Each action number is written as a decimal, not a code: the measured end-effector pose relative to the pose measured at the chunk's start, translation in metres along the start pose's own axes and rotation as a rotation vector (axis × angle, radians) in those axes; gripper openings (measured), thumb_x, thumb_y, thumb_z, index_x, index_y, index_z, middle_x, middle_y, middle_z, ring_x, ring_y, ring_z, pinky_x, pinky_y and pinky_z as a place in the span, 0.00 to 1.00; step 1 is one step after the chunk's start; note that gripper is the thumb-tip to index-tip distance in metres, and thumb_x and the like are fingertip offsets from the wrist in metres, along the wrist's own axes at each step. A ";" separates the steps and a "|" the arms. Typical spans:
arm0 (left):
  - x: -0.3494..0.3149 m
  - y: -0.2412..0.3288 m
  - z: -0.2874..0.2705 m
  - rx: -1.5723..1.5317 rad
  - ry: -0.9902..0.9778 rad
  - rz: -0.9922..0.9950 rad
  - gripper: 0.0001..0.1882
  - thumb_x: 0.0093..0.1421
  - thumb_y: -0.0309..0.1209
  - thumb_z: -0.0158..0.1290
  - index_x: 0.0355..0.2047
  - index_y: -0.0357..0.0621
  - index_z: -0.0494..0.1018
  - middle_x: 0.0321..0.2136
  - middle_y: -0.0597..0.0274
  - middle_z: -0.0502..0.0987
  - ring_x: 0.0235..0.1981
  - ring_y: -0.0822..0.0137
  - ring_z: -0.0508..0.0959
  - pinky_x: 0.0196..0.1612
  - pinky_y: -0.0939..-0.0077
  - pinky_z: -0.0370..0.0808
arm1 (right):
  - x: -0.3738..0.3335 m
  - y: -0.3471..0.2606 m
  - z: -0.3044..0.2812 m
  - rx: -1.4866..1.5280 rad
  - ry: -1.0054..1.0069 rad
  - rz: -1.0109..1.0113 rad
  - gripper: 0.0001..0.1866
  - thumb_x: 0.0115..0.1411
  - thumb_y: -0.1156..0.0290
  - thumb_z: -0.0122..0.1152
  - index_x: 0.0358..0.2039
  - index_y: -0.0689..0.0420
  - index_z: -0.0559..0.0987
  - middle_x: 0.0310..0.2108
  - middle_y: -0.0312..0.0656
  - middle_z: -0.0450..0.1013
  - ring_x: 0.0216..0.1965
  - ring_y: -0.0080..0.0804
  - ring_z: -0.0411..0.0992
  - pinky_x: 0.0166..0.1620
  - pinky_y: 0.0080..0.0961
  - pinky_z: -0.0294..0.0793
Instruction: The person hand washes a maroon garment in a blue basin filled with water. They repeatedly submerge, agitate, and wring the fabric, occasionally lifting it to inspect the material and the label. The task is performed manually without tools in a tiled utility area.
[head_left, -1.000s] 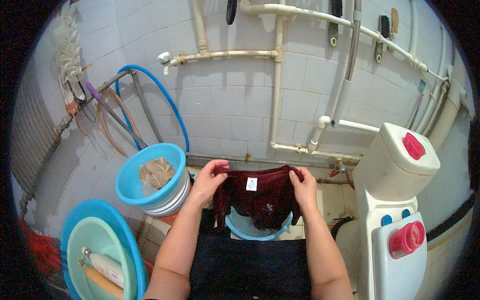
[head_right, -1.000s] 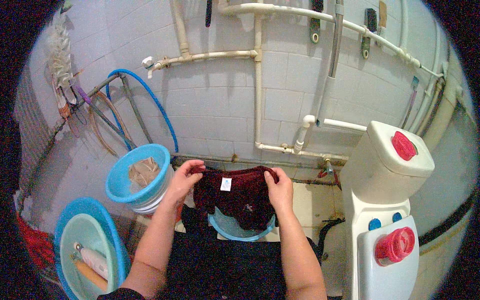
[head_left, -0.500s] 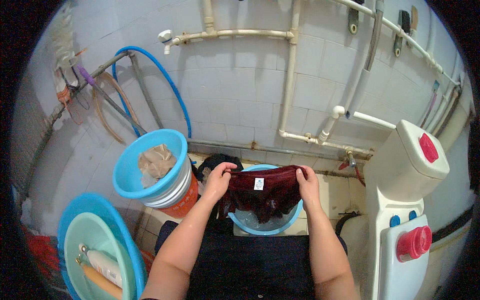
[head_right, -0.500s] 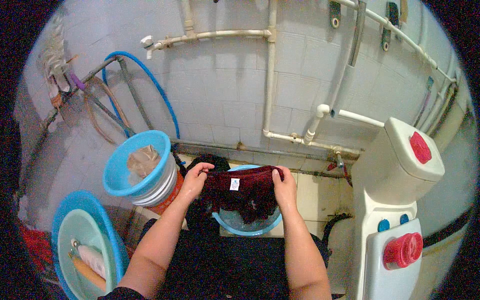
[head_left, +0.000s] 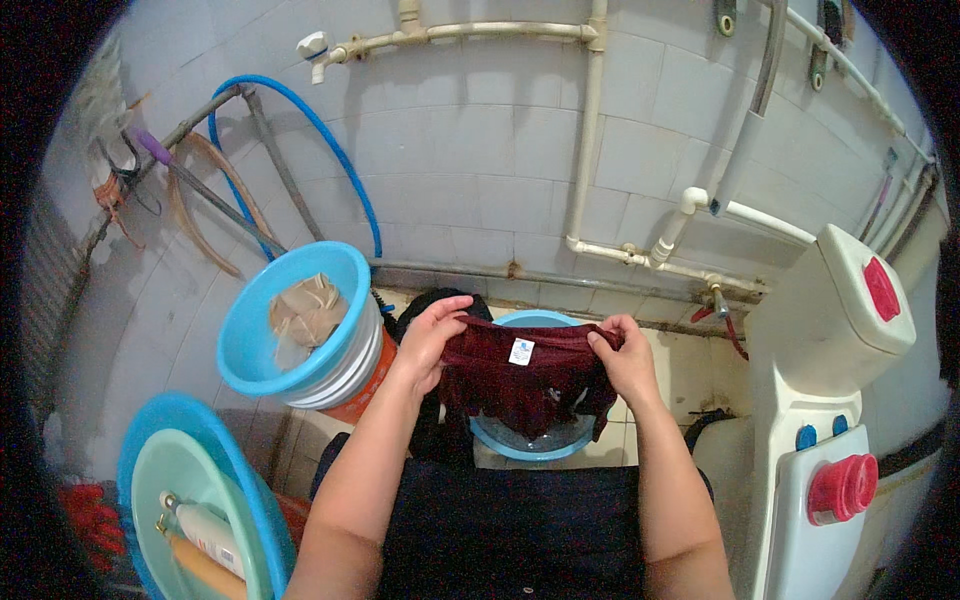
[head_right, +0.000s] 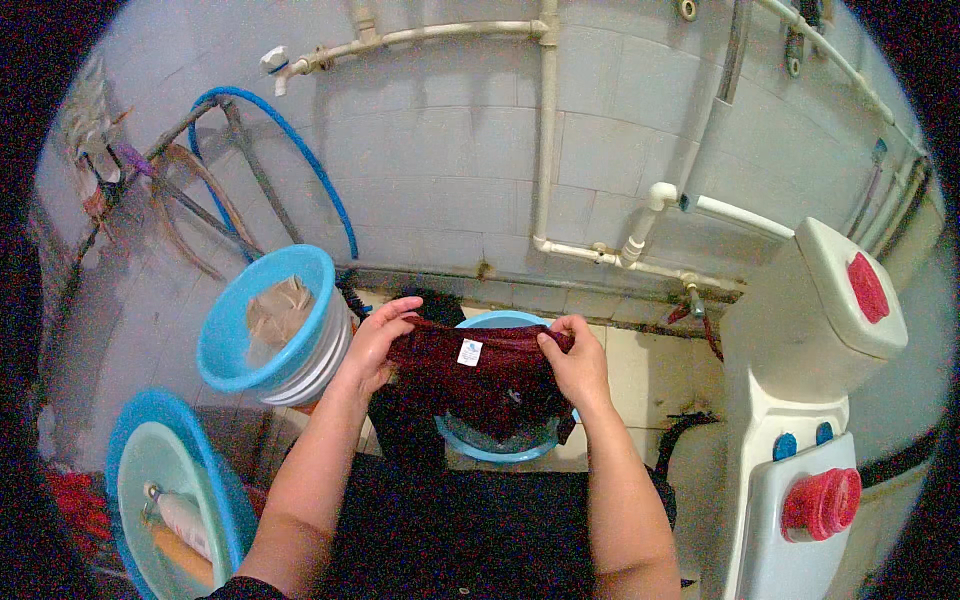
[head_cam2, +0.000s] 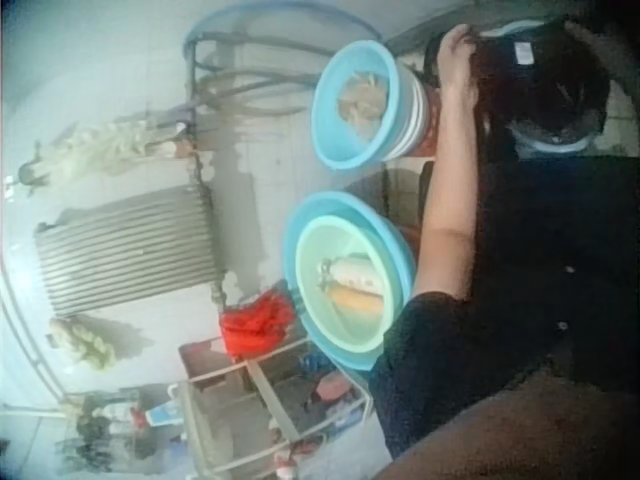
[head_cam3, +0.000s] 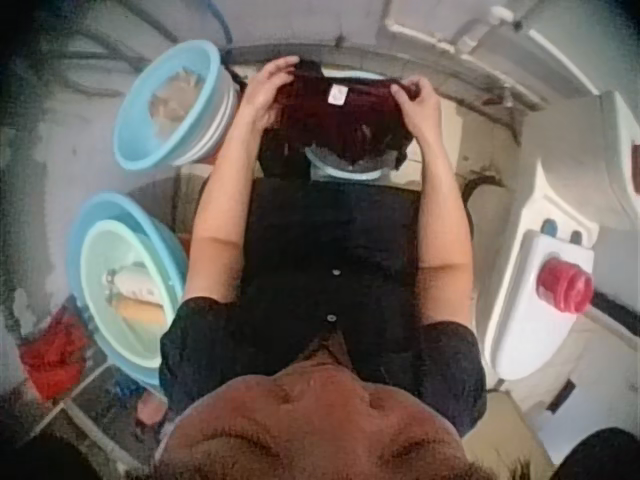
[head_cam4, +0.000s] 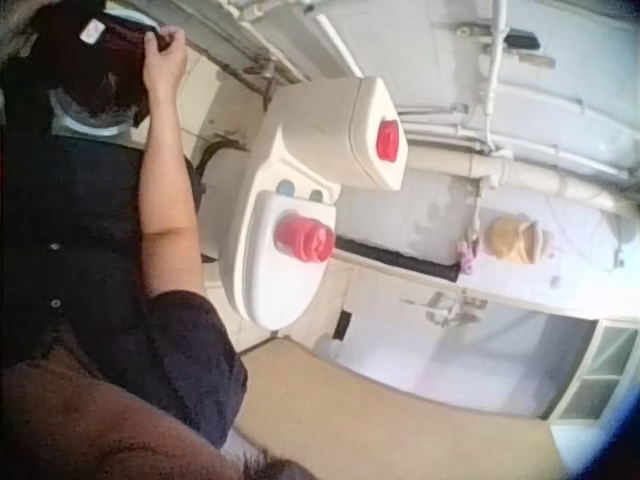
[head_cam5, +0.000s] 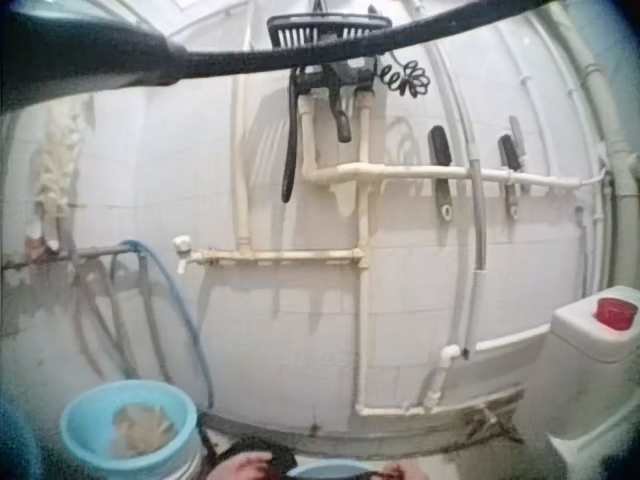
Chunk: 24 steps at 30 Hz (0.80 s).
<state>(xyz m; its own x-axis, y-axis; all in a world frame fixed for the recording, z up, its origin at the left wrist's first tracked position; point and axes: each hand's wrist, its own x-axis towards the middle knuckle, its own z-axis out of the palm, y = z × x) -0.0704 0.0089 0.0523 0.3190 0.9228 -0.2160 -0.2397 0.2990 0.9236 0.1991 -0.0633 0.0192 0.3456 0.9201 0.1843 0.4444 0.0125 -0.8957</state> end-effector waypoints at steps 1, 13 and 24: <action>0.001 -0.001 -0.001 -0.025 0.029 0.012 0.18 0.55 0.20 0.41 0.48 0.41 0.66 0.37 0.59 0.72 0.35 0.69 0.74 0.36 0.77 0.73 | -0.001 0.002 0.001 -0.028 -0.023 -0.048 0.13 0.50 0.66 0.62 0.34 0.57 0.72 0.26 0.43 0.72 0.29 0.35 0.72 0.36 0.27 0.69; -0.008 -0.001 -0.003 0.079 0.179 0.027 0.16 0.55 0.23 0.45 0.45 0.42 0.67 0.33 0.66 0.73 0.28 0.77 0.71 0.25 0.85 0.64 | -0.017 0.004 0.009 -0.080 -0.124 -0.193 0.11 0.44 0.85 0.48 0.29 0.56 0.72 0.33 0.43 0.71 0.37 0.39 0.72 0.38 0.30 0.70; 0.015 -0.031 -0.005 0.010 0.314 0.096 0.11 0.54 0.23 0.47 0.39 0.43 0.70 0.30 0.69 0.73 0.27 0.79 0.69 0.29 0.85 0.64 | -0.013 -0.017 0.028 -0.627 -0.212 -0.357 0.19 0.44 0.84 0.50 0.36 0.52 0.79 0.41 0.40 0.72 0.40 0.42 0.71 0.39 0.35 0.73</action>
<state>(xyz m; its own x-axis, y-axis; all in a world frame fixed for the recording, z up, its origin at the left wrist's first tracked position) -0.0629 0.0149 0.0192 -0.0037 0.9769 -0.2136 -0.2458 0.2062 0.9471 0.1643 -0.0645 0.0208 -0.0460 0.9585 0.2815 0.9088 0.1571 -0.3865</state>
